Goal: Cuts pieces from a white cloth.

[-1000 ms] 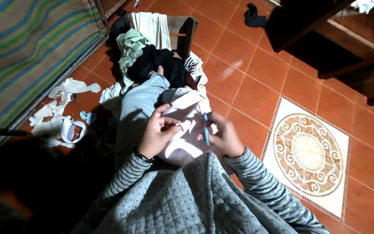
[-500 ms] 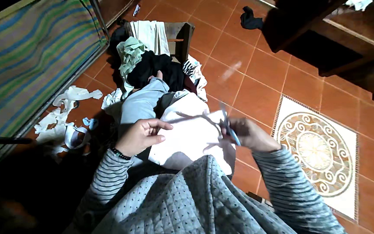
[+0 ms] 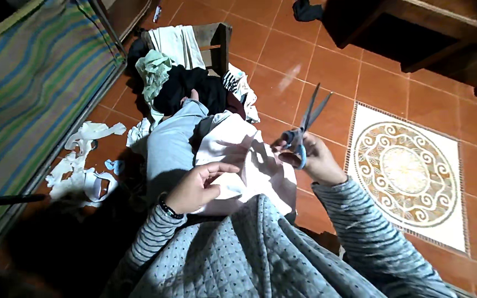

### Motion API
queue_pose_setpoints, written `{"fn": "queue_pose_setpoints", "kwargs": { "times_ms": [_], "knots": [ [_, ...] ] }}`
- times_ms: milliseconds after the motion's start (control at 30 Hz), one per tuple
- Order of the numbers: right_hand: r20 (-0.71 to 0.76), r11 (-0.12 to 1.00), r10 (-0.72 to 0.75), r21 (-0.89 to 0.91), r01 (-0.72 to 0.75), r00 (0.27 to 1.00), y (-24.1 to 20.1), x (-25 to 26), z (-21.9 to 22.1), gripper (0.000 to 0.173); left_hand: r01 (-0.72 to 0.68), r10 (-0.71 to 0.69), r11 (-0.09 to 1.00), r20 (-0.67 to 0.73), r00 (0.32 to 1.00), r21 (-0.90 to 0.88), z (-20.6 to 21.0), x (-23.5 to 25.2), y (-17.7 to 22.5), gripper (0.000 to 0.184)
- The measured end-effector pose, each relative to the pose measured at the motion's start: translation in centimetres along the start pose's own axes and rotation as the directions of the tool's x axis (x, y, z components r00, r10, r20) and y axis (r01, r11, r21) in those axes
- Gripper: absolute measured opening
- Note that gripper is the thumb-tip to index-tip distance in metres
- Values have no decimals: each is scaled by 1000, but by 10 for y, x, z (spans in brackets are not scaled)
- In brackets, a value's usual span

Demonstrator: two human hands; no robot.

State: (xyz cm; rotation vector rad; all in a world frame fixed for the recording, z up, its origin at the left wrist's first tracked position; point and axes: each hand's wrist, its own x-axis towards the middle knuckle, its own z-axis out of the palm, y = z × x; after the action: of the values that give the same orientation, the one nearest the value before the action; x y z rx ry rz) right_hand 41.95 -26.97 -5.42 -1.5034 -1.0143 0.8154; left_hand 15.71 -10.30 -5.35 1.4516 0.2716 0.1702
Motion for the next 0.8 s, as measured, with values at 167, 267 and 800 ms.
{"fn": "queue_pose_setpoints", "kwargs": {
  "times_ms": [167, 267, 800],
  "knots": [
    [404, 941, -166, 339, 22, 899, -6, 43, 40, 36, -176, 160, 971, 104, 982, 160, 13, 5, 43, 50],
    [637, 853, -270, 506, -128, 722, 0, 63, 61, 37, -207, 159, 947, 198, 967, 247, 15, -1, 56, 64],
    [535, 988, -132, 2, 155, 835, -57, 91, 13, 16, -226, 262, 961, -270, 926, 159, 8, -7, 31, 7]
  ]
}}
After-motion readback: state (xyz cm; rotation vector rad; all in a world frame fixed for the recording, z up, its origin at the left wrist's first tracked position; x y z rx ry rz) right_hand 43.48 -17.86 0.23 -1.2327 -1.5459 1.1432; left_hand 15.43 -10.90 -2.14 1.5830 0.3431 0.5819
